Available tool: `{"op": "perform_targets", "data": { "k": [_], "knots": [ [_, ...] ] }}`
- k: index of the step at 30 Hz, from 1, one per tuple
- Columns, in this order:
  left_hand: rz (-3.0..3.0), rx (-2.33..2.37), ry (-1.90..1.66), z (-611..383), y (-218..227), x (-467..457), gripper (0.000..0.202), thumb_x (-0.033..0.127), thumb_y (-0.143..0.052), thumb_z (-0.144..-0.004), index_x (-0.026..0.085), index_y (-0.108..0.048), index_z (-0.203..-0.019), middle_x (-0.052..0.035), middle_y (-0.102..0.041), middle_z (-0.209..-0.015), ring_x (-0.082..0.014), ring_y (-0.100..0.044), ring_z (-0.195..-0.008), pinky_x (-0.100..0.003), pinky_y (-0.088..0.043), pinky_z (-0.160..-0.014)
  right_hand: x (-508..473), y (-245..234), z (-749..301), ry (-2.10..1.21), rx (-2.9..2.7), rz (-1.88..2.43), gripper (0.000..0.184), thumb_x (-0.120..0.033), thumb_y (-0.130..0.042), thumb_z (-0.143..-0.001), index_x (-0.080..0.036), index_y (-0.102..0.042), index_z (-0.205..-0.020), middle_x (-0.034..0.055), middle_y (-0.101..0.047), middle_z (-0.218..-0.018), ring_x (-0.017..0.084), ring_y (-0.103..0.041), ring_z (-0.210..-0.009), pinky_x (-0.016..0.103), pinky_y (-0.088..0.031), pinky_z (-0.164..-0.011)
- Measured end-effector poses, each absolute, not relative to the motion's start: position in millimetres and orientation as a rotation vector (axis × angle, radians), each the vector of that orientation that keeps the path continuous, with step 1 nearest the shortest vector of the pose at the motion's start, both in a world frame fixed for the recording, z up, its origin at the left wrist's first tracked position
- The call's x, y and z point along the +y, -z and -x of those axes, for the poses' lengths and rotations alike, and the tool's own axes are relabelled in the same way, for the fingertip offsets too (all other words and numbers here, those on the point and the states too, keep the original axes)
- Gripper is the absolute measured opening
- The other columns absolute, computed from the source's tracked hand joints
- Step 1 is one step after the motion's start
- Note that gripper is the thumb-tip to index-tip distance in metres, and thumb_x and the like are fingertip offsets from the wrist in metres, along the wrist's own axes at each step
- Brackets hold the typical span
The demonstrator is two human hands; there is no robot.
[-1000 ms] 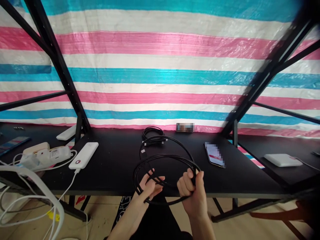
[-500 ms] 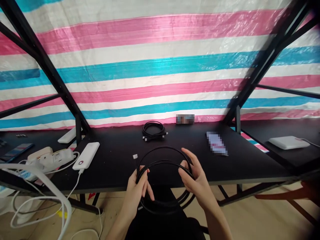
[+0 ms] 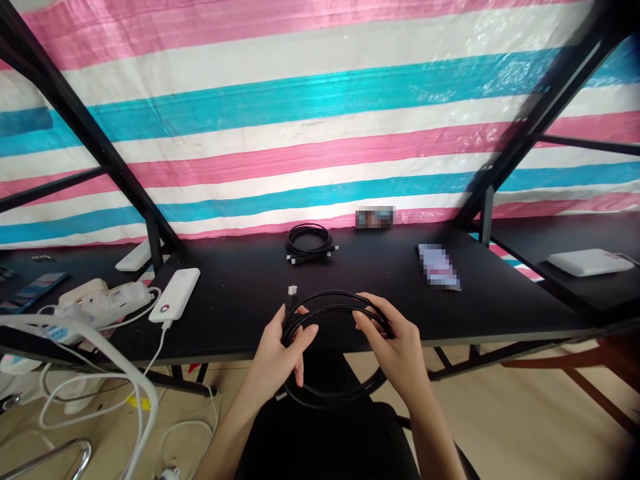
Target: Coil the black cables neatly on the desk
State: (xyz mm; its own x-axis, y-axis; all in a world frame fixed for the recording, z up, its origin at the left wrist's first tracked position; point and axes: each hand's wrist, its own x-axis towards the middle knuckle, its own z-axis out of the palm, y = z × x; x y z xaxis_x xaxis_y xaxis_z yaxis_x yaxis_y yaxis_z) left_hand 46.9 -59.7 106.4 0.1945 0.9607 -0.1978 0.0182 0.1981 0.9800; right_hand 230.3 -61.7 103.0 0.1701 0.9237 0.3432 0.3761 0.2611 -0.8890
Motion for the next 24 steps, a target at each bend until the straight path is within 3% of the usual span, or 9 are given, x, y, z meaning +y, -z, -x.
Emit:
{"op": "perform_targets", "data": {
  "k": [4, 8, 12, 16, 18, 21, 24],
  "knots": [
    [-1.118, 1.106, -0.943, -48, -100, -51, 0.05, 0.055, -0.055, -0.077, 0.018, -0.045, -0.109, 0.0148, -0.033, -0.037, -0.0069, -0.037, -0.024, -0.016, -0.029, -0.03, -55, -97, -231, -0.64, -1.429, 1.341, 0.019, -0.035, -0.056, -0.084, -0.018, -0.063, -0.088, 0.0006, -0.058, -0.063, 0.012, -0.055, -0.055, 0.022, -0.045, -0.053],
    [-1.109, 1.159, -0.97, -51, -95, -37, 0.048, 0.056, -0.055, -0.078, 0.017, -0.047, -0.106, 0.0142, -0.033, -0.037, -0.0053, -0.031, -0.022, -0.015, -0.023, -0.028, -43, -87, -232, -0.642, -1.481, 1.377, 0.022, -0.036, -0.052, -0.086, -0.018, -0.064, -0.086, -0.0017, -0.053, -0.055, 0.011, -0.05, -0.048, 0.021, -0.04, -0.046],
    [-1.132, 1.232, -0.92, -54, -92, -21, 0.043, 0.056, -0.055, -0.077, 0.017, -0.05, -0.095, 0.0129, -0.034, -0.037, -0.0044, -0.029, -0.022, -0.015, -0.019, -0.027, -27, -77, -230, -0.663, -1.554, 1.387, 0.023, -0.035, -0.05, -0.088, -0.019, -0.064, -0.09, 0.0019, -0.061, -0.068, 0.014, -0.057, -0.061, 0.021, -0.046, -0.055],
    [-1.035, 1.169, -0.874, -54, -82, -1, 0.044, 0.06, -0.052, -0.078, 0.016, -0.051, -0.078, 0.0121, -0.03, -0.035, -0.003, -0.023, -0.023, -0.015, -0.016, -0.027, -13, -68, -222, -0.611, -1.576, 1.417, 0.039, -0.036, -0.053, -0.086, -0.024, -0.054, -0.123, 0.0043, -0.061, -0.091, 0.013, -0.06, -0.073, 0.019, -0.048, -0.057],
    [-0.962, 1.135, -0.878, -53, -75, 11, 0.046, 0.062, -0.054, -0.074, 0.016, -0.05, -0.072, 0.0121, -0.029, -0.033, -0.0017, -0.019, -0.024, -0.015, -0.013, -0.027, -8, -64, -218, -0.555, -1.595, 1.434, 0.046, -0.035, -0.054, -0.085, -0.027, -0.049, -0.13, 0.0036, -0.058, -0.095, 0.01, -0.056, -0.066, 0.019, -0.046, -0.054],
    [-0.862, 1.121, -0.91, -52, -68, 26, 0.049, 0.064, -0.06, -0.068, 0.016, -0.049, -0.07, 0.0129, -0.025, -0.032, -0.0006, -0.014, -0.026, -0.015, -0.008, -0.029, 2, -60, -214, -0.477, -1.655, 1.438, 0.04, -0.033, -0.052, -0.087, -0.03, -0.054, -0.126, 0.0022, -0.055, -0.092, 0.006, -0.045, -0.053, 0.02, -0.044, -0.052],
    [-0.767, 1.062, -0.896, -52, -65, 36, 0.053, 0.068, -0.052, -0.071, 0.015, -0.051, -0.068, 0.0118, -0.024, -0.034, -0.0004, -0.012, -0.028, -0.016, -0.005, -0.031, 13, -56, -213, -0.388, -1.641, 1.436, 0.034, -0.033, -0.057, -0.085, -0.028, -0.061, -0.118, 0.0021, -0.055, -0.088, 0.007, -0.042, -0.053, 0.021, -0.043, -0.053]
  ]
}}
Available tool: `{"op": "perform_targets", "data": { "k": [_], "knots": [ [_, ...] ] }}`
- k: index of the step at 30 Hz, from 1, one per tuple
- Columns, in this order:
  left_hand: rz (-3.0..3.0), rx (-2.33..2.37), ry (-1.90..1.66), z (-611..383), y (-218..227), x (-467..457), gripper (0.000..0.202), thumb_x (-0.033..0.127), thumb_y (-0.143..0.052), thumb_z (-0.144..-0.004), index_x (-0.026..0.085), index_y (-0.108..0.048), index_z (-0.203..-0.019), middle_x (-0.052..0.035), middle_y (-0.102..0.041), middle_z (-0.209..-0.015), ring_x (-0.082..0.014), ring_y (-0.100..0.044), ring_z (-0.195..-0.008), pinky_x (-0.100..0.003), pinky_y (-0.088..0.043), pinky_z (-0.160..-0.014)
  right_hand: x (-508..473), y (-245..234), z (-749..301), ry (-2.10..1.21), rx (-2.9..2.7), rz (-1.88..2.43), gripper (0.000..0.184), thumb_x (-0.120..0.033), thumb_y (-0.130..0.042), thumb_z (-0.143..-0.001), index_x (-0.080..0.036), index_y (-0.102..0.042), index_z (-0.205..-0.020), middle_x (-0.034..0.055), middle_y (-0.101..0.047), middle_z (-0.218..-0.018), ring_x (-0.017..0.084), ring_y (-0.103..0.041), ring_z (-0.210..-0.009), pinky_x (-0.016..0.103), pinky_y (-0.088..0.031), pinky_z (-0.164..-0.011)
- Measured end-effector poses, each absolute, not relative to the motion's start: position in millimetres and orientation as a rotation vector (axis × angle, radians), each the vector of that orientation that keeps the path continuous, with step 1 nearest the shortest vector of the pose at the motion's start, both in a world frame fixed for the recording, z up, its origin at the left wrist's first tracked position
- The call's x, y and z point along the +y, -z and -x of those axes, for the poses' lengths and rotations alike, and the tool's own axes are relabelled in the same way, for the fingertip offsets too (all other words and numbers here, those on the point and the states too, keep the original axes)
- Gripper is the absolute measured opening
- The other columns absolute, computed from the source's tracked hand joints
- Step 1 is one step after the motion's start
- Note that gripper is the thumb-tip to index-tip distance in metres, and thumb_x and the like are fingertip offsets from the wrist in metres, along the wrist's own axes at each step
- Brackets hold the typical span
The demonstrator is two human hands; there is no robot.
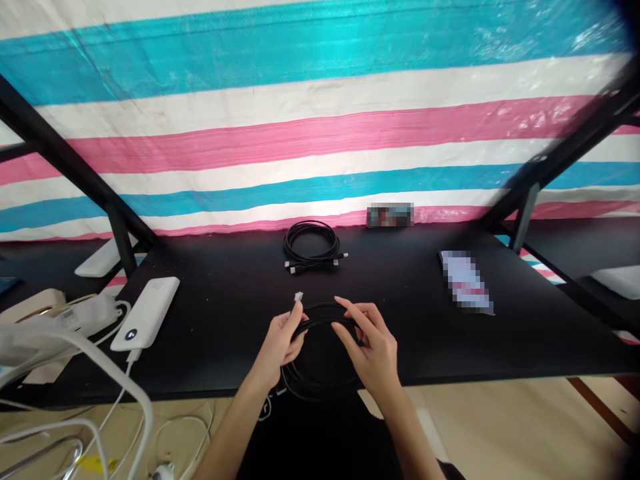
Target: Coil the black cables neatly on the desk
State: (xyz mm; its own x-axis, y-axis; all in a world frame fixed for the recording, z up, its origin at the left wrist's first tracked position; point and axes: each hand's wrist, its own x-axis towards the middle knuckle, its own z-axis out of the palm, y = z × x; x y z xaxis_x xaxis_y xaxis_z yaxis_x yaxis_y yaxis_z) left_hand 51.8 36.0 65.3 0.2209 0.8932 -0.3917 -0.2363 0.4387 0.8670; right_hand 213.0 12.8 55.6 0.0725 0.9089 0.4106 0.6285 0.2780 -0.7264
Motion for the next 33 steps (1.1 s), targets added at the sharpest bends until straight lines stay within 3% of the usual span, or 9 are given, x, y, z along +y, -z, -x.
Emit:
{"op": "perform_targets", "data": {
  "k": [4, 8, 13, 18, 21, 23, 27, 30, 33],
  "knots": [
    [-0.701, 0.921, -0.73, -48, -66, 42, 0.057, 0.067, -0.038, -0.081, 0.016, -0.045, -0.056, 0.0097, -0.019, -0.037, -0.001, -0.01, -0.029, -0.019, -0.002, -0.032, 23, -50, -213, -0.428, -1.603, 1.361, 0.024, -0.031, -0.062, -0.082, -0.025, -0.068, -0.104, 0.0026, -0.056, -0.084, 0.008, -0.042, -0.055, 0.023, -0.042, -0.052],
    [-0.701, 0.811, -0.572, -42, -68, 40, 0.052, 0.062, -0.039, -0.084, 0.017, -0.041, -0.057, 0.0097, -0.018, -0.042, -0.0011, -0.01, -0.033, -0.019, -0.003, -0.034, 25, -47, -213, -0.547, -1.553, 1.282, 0.018, -0.029, -0.063, -0.08, -0.022, -0.07, -0.095, 0.0036, -0.057, -0.083, 0.009, -0.044, -0.055, 0.024, -0.039, -0.047],
    [-0.84, 0.851, -0.571, -43, -72, 31, 0.045, 0.056, -0.055, -0.078, 0.018, -0.039, -0.062, 0.0106, -0.023, -0.045, -0.0013, -0.012, -0.036, -0.019, -0.008, -0.035, 18, -49, -212, -0.632, -1.57, 1.197, 0.011, -0.026, -0.067, -0.078, -0.021, -0.072, -0.085, 0.0029, -0.055, -0.074, 0.011, -0.049, -0.059, 0.023, -0.039, -0.046],
    [-1.026, 1.03, -0.474, -41, -76, 16, 0.038, 0.051, -0.067, -0.069, 0.015, -0.053, -0.072, 0.0108, -0.031, -0.041, -0.0019, -0.021, -0.034, -0.019, -0.011, -0.035, 3, -58, -208, -0.769, -1.689, 1.142, 0.012, -0.025, -0.064, -0.079, -0.022, -0.073, -0.087, 0.0019, -0.055, -0.075, 0.008, -0.042, -0.052, 0.023, -0.036, -0.045],
    [-0.921, 1.146, -0.625, -32, -76, 4, 0.039, 0.042, -0.077, -0.06, 0.016, -0.055, -0.079, 0.0105, -0.039, -0.045, -0.0019, -0.028, -0.035, -0.018, -0.015, -0.037, -5, -65, -211, -0.882, -1.639, 1.179, 0.013, -0.028, -0.065, -0.078, -0.022, -0.072, -0.088, 0.0018, -0.058, -0.075, 0.008, -0.044, -0.052, 0.022, -0.038, -0.047],
    [-0.819, 1.135, -0.836, -27, -76, -4, 0.037, 0.037, -0.079, -0.059, 0.017, -0.052, -0.074, 0.0121, -0.035, -0.042, -0.001, -0.024, -0.033, -0.017, -0.014, -0.037, -9, -68, -216, -0.971, -1.508, 1.216, 0.016, -0.032, -0.065, -0.079, -0.02, -0.07, -0.088, 0.0004, -0.058, -0.068, 0.008, -0.045, -0.051, 0.021, -0.039, -0.048],
    [-0.587, 0.892, -1.232, -33, -82, -19, 0.051, 0.041, -0.073, -0.065, 0.019, -0.03, -0.05, 0.0121, -0.018, -0.036, -0.0003, -0.015, -0.03, -0.017, -0.013, -0.034, -21, -68, -218, -1.246, -1.146, 1.051, 0.026, -0.041, -0.055, -0.085, -0.016, -0.063, -0.083, -0.0062, -0.042, -0.045, 0.008, -0.044, -0.043, 0.023, -0.044, -0.05],
    [-0.349, 0.836, -1.412, -53, -85, -32, 0.06, 0.037, -0.073, -0.064, 0.019, -0.018, -0.047, 0.0105, -0.016, -0.037, -0.0009, -0.016, -0.03, -0.018, -0.018, -0.032, -31, -67, -210, -1.395, -0.93, 0.854, 0.029, -0.044, -0.052, -0.087, -0.017, -0.058, -0.082, -0.0101, -0.032, -0.04, 0.007, -0.04, -0.037, 0.025, -0.049, -0.053],
    [-0.203, 0.762, -1.42, -72, -82, -45, 0.064, 0.033, -0.072, -0.064, 0.019, -0.013, -0.047, 0.0102, -0.014, -0.037, -0.0005, -0.015, -0.029, -0.018, -0.022, -0.033, -36, -67, -205, -1.443, -0.787, 0.82, 0.03, -0.048, -0.053, -0.086, -0.018, -0.055, -0.083, -0.0129, -0.026, -0.038, 0.004, -0.027, -0.031, 0.023, -0.048, -0.046]
  ]
}}
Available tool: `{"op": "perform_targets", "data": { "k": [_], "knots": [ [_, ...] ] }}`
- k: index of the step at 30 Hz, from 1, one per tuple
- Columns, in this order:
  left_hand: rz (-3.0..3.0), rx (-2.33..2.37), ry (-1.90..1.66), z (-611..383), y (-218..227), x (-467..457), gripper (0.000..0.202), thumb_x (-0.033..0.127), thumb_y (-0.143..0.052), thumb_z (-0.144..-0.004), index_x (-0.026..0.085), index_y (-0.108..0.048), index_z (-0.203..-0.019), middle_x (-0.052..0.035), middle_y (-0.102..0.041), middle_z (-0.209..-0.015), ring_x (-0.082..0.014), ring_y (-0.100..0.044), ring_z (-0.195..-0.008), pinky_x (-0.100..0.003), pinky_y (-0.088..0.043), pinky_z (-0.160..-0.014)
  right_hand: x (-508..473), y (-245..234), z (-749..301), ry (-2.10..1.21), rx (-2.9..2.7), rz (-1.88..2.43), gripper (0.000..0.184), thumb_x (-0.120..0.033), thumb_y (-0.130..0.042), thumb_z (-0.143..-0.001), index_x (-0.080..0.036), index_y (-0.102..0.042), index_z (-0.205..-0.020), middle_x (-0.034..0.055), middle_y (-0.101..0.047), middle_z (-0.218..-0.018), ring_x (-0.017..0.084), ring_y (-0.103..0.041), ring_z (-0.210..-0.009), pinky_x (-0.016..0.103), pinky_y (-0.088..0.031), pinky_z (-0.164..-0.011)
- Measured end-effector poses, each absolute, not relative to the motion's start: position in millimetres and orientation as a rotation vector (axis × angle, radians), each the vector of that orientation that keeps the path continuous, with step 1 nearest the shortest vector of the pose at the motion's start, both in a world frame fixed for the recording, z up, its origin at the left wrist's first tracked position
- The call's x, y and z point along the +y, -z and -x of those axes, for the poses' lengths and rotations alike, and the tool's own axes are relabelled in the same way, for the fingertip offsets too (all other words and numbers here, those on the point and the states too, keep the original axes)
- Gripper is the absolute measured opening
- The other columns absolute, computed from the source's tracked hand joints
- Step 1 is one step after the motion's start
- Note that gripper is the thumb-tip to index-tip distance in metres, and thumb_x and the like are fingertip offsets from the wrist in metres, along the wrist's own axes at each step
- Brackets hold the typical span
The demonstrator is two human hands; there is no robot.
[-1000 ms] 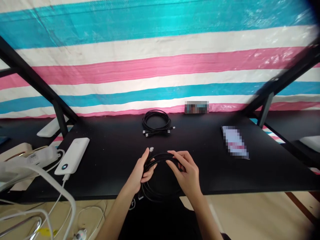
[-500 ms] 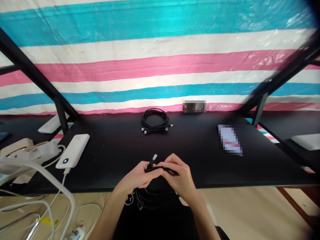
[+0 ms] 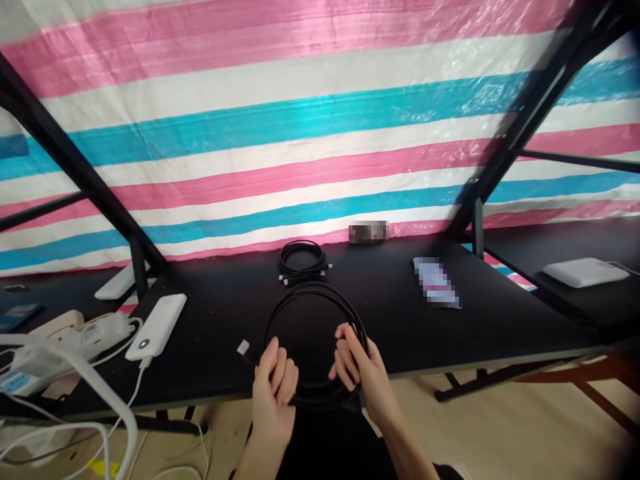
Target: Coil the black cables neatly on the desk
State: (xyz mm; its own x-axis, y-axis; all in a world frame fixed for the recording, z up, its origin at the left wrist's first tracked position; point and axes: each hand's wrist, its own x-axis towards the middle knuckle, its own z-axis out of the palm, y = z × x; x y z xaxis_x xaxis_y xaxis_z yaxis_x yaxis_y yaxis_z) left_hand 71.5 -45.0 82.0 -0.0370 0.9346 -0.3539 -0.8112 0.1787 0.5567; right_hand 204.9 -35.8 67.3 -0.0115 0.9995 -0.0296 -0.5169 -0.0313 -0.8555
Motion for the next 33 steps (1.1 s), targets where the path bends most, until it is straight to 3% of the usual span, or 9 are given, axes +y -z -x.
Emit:
{"op": "perform_targets", "data": {
  "k": [4, 9, 16, 19, 21, 23, 27, 30, 33],
  "knots": [
    [-0.243, 0.455, -1.244, -78, -76, -54, 0.069, 0.034, -0.068, -0.064, 0.019, -0.005, -0.04, 0.0088, -0.005, -0.032, -0.0002, -0.011, -0.025, -0.018, -0.017, -0.031, -35, -68, -207, -1.485, -0.688, 0.883, 0.035, -0.053, -0.057, -0.081, -0.018, -0.055, -0.084, -0.0142, -0.023, -0.036, 0.002, -0.014, -0.029, 0.018, -0.04, -0.034],
    [-0.223, 0.456, -1.229, -72, -77, -45, 0.068, 0.024, -0.062, -0.07, 0.019, -0.001, -0.039, 0.0074, -0.003, -0.032, -0.0012, -0.013, -0.025, -0.019, -0.02, -0.032, -33, -61, -209, -1.516, -0.641, 0.863, 0.034, -0.05, -0.059, -0.08, -0.018, -0.056, -0.089, -0.0142, -0.024, -0.037, 0.002, -0.017, -0.029, 0.019, -0.044, -0.038],
    [-0.099, 0.602, -1.335, -54, -64, -26, 0.061, 0.024, -0.054, -0.074, 0.02, 0.001, -0.046, 0.0078, -0.002, -0.036, -0.0023, -0.013, -0.023, -0.021, -0.027, -0.033, -30, -51, -205, -1.574, -0.791, 0.896, 0.054, -0.044, -0.055, -0.086, -0.021, -0.039, -0.132, -0.0106, -0.045, -0.051, 0.005, -0.043, -0.038, 0.026, -0.053, -0.054],
    [-0.135, 0.608, -1.396, -46, -65, -12, 0.06, 0.023, -0.051, -0.077, 0.018, 0.0, -0.046, 0.0075, -0.003, -0.035, -0.0014, -0.013, -0.022, -0.019, -0.027, -0.034, -24, -50, -201, -1.654, -0.836, 0.922, 0.06, -0.041, -0.061, -0.082, -0.021, -0.036, -0.133, -0.0035, -0.058, -0.066, 0.014, -0.063, -0.065, 0.025, -0.054, -0.055],
    [-0.188, 0.625, -1.438, -43, -68, -3, 0.06, 0.021, -0.051, -0.076, 0.018, 0.0, -0.045, 0.0071, -0.004, -0.034, -0.0017, -0.016, -0.022, -0.02, -0.027, -0.034, -19, -48, -195, -1.713, -0.85, 0.915, 0.064, -0.042, -0.064, -0.079, -0.023, -0.035, -0.133, 0.0019, -0.063, -0.081, 0.019, -0.065, -0.08, 0.024, -0.056, -0.051],
    [-0.249, 0.64, -1.466, -43, -68, 4, 0.06, 0.021, -0.052, -0.073, 0.018, 0.0, -0.044, 0.0065, -0.005, -0.032, -0.0023, -0.017, -0.022, -0.021, -0.027, -0.034, -14, -43, -187, -1.742, -0.836, 0.928, 0.067, -0.044, -0.064, -0.078, -0.025, -0.031, -0.134, 0.0048, -0.064, -0.092, 0.019, -0.067, -0.075, 0.023, -0.054, -0.042],
    [-0.368, 0.649, -1.437, -47, -60, 12, 0.064, 0.024, -0.058, -0.067, 0.018, -0.001, -0.039, 0.0059, -0.004, -0.029, -0.0029, -0.017, -0.023, -0.022, -0.029, -0.036, -3, -29, -177, -1.72, -0.75, 0.981, 0.061, -0.05, -0.058, -0.081, -0.027, -0.031, -0.131, 0.0058, -0.066, -0.093, 0.009, -0.057, -0.037, 0.016, -0.04, -0.026],
    [-0.527, 0.757, -1.335, -50, -57, 23, 0.056, 0.027, -0.063, -0.065, 0.019, -0.017, -0.035, 0.0043, -0.025, -0.029, -0.0066, -0.033, -0.031, -0.025, -0.041, -0.047, 12, -26, -184, -1.648, -0.734, 1.022, 0.056, -0.05, -0.061, -0.079, -0.024, -0.04, -0.124, 0.0064, -0.067, -0.089, 0.007, -0.051, -0.029, 0.014, -0.035, -0.022],
    [-0.788, 0.858, -1.228, -52, -61, 45, 0.041, 0.033, -0.06, -0.074, 0.019, -0.043, -0.04, -0.0026, -0.054, -0.049, -0.014, -0.054, -0.057, -0.029, -0.046, -0.073, 37, -36, -203, -1.577, -0.805, 1.061, 0.054, -0.048, -0.063, -0.077, -0.023, -0.043, -0.121, 0.0051, -0.067, -0.087, 0.007, -0.05, -0.027, 0.015, -0.033, -0.021]
  ]
}}
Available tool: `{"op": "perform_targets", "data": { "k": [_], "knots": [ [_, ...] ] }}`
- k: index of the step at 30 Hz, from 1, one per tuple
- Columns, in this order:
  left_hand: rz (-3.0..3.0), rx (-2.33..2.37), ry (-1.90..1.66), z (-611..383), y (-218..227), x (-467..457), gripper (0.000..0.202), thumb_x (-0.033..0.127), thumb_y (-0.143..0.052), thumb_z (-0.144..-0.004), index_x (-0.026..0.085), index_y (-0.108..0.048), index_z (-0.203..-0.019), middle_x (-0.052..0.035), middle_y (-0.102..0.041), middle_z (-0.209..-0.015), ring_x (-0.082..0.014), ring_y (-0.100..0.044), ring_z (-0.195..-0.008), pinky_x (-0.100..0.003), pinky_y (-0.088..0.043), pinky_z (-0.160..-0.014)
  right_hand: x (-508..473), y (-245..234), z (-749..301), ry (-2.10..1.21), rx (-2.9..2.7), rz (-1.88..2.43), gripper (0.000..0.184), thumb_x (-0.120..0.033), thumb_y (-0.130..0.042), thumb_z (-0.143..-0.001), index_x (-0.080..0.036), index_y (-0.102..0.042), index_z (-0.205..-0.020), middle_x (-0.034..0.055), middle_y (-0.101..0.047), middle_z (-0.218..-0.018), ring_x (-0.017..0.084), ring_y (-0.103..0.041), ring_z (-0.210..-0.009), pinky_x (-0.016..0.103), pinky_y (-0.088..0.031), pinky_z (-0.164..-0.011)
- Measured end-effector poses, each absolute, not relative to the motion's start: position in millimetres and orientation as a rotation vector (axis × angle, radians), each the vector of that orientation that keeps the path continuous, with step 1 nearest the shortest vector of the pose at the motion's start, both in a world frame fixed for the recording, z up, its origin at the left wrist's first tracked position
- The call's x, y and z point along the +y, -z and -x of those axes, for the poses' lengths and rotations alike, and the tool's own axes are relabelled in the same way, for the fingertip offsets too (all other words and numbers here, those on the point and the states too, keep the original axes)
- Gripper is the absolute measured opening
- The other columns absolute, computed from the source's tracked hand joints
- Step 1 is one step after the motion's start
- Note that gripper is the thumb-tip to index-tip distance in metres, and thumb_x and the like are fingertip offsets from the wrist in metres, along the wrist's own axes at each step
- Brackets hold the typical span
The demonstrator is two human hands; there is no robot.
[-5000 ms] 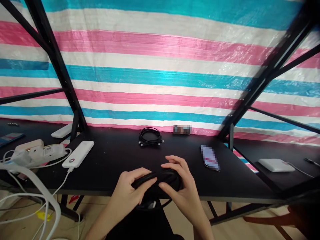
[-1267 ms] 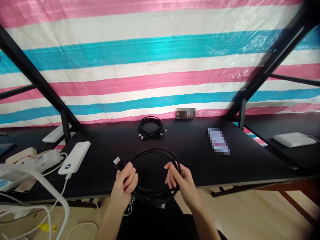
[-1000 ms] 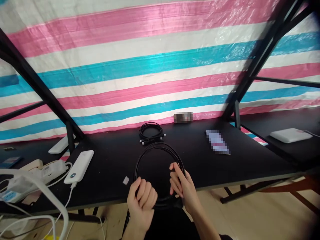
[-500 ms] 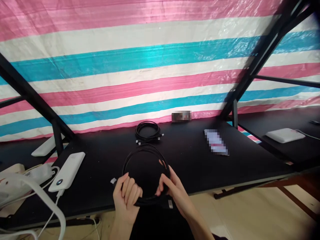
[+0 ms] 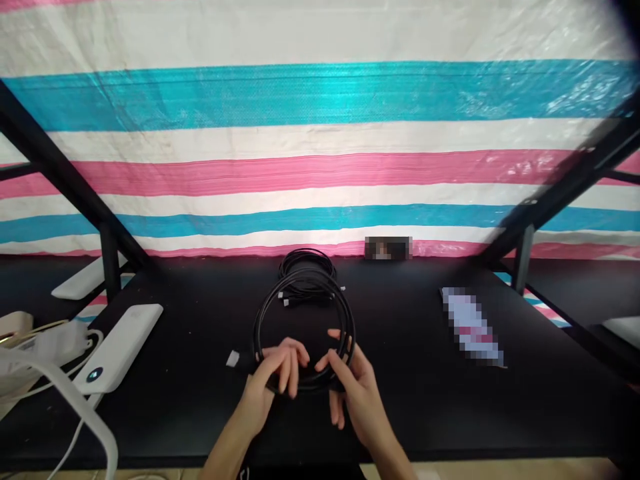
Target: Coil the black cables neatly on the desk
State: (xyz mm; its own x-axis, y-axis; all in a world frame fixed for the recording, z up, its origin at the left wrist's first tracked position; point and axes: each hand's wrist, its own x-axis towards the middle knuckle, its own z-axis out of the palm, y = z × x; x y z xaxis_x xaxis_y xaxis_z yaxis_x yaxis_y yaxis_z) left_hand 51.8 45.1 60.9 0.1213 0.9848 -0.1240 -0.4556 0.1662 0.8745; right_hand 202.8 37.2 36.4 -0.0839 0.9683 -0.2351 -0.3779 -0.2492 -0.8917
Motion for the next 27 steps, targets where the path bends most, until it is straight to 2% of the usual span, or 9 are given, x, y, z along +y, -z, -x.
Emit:
{"op": "perform_targets", "data": {
  "k": [2, 3, 6, 9, 12, 15, 20, 23, 27],
  "knots": [
    [-0.847, 0.902, -1.177, -54, -65, 65, 0.035, 0.035, -0.057, -0.078, 0.018, -0.05, -0.048, -0.0048, -0.06, -0.06, -0.0175, -0.058, -0.077, -0.028, -0.044, -0.079, 60, -48, -216, -1.479, -0.899, 1.084, 0.051, -0.046, -0.065, -0.076, -0.021, -0.048, -0.116, 0.004, -0.067, -0.084, 0.007, -0.05, -0.027, 0.015, -0.034, -0.021],
    [-0.804, 0.936, -1.164, -56, -67, 76, 0.033, 0.035, -0.059, -0.076, 0.017, -0.049, -0.05, -0.0038, -0.059, -0.062, -0.0165, -0.057, -0.076, -0.027, -0.044, -0.074, 73, -55, -221, -1.432, -0.953, 1.094, 0.049, -0.045, -0.065, -0.075, -0.019, -0.05, -0.114, 0.0042, -0.067, -0.083, 0.007, -0.05, -0.027, 0.015, -0.034, -0.022],
    [-0.653, 1.029, -1.16, -61, -68, 110, 0.03, 0.04, -0.065, -0.071, 0.016, -0.051, -0.059, 0.0001, -0.056, -0.064, -0.0095, -0.049, -0.056, -0.022, -0.039, -0.051, 118, -68, -231, -1.317, -1.069, 1.113, 0.051, -0.045, -0.065, -0.074, -0.016, -0.054, -0.114, 0.0048, -0.068, -0.081, 0.006, -0.047, -0.026, 0.015, -0.03, -0.02],
    [-0.59, 1.03, -1.081, -65, -67, 144, 0.032, 0.042, -0.07, -0.067, 0.015, -0.053, -0.067, 0.0018, -0.053, -0.056, -0.008, -0.049, -0.047, -0.018, -0.029, -0.039, 162, -69, -233, -1.252, -1.132, 1.117, 0.054, -0.045, -0.065, -0.071, -0.013, -0.056, -0.114, 0.0065, -0.069, -0.082, 0.004, -0.045, -0.026, 0.015, -0.028, -0.021],
    [-0.589, 1.091, -1.166, -65, -63, 171, 0.028, 0.036, -0.071, -0.069, 0.013, -0.055, -0.065, -0.0001, -0.055, -0.055, -0.007, -0.052, -0.046, -0.016, -0.033, -0.039, 198, -58, -234, -1.189, -1.175, 1.106, 0.052, -0.044, -0.064, -0.071, -0.012, -0.057, -0.112, 0.0077, -0.07, -0.083, 0.004, -0.045, -0.027, 0.015, -0.027, -0.023],
    [-0.665, 1.192, -1.119, -64, -54, 184, 0.03, 0.038, -0.066, -0.074, 0.011, -0.058, -0.064, -0.0055, -0.061, -0.06, -0.0105, -0.059, -0.048, -0.017, -0.039, -0.04, 222, -46, -236, -1.126, -1.223, 1.191, 0.039, -0.041, -0.062, -0.07, -0.011, -0.062, -0.095, 0.0073, -0.07, -0.078, 0.004, -0.042, -0.026, 0.016, -0.025, -0.024],
    [-0.849, 1.31, -0.957, -58, -36, 186, 0.044, 0.051, -0.058, -0.076, 0.011, -0.054, -0.061, -0.0049, -0.06, -0.055, -0.01, -0.054, -0.036, -0.018, -0.03, -0.031, 235, -35, -240, -0.987, -1.362, 1.308, 0.022, -0.034, -0.056, -0.072, -0.015, -0.064, -0.078, 0.0035, -0.071, -0.071, 0.005, -0.041, -0.027, 0.018, -0.029, -0.029],
    [-0.926, 1.331, -0.901, -54, -33, 186, 0.046, 0.058, -0.055, -0.076, 0.012, -0.054, -0.072, -0.0021, -0.057, -0.048, -0.0117, -0.053, -0.034, -0.018, -0.027, -0.031, 235, -34, -244, -0.904, -1.387, 1.365, 0.021, -0.033, -0.055, -0.071, -0.016, -0.066, -0.074, 0.0026, -0.07, -0.069, 0.006, -0.042, -0.029, 0.02, -0.032, -0.032],
    [-1.021, 1.337, -0.792, -50, -35, 188, 0.049, 0.062, -0.051, -0.076, 0.014, -0.052, -0.078, -0.0005, -0.054, -0.043, -0.0126, -0.052, -0.032, -0.018, -0.023, -0.031, 238, -30, -250, -0.771, -1.41, 1.477, 0.021, -0.034, -0.058, -0.069, -0.016, -0.07, -0.072, 0.0024, -0.069, -0.064, 0.014, -0.056, -0.044, 0.022, -0.038, -0.041]
  ]
}}
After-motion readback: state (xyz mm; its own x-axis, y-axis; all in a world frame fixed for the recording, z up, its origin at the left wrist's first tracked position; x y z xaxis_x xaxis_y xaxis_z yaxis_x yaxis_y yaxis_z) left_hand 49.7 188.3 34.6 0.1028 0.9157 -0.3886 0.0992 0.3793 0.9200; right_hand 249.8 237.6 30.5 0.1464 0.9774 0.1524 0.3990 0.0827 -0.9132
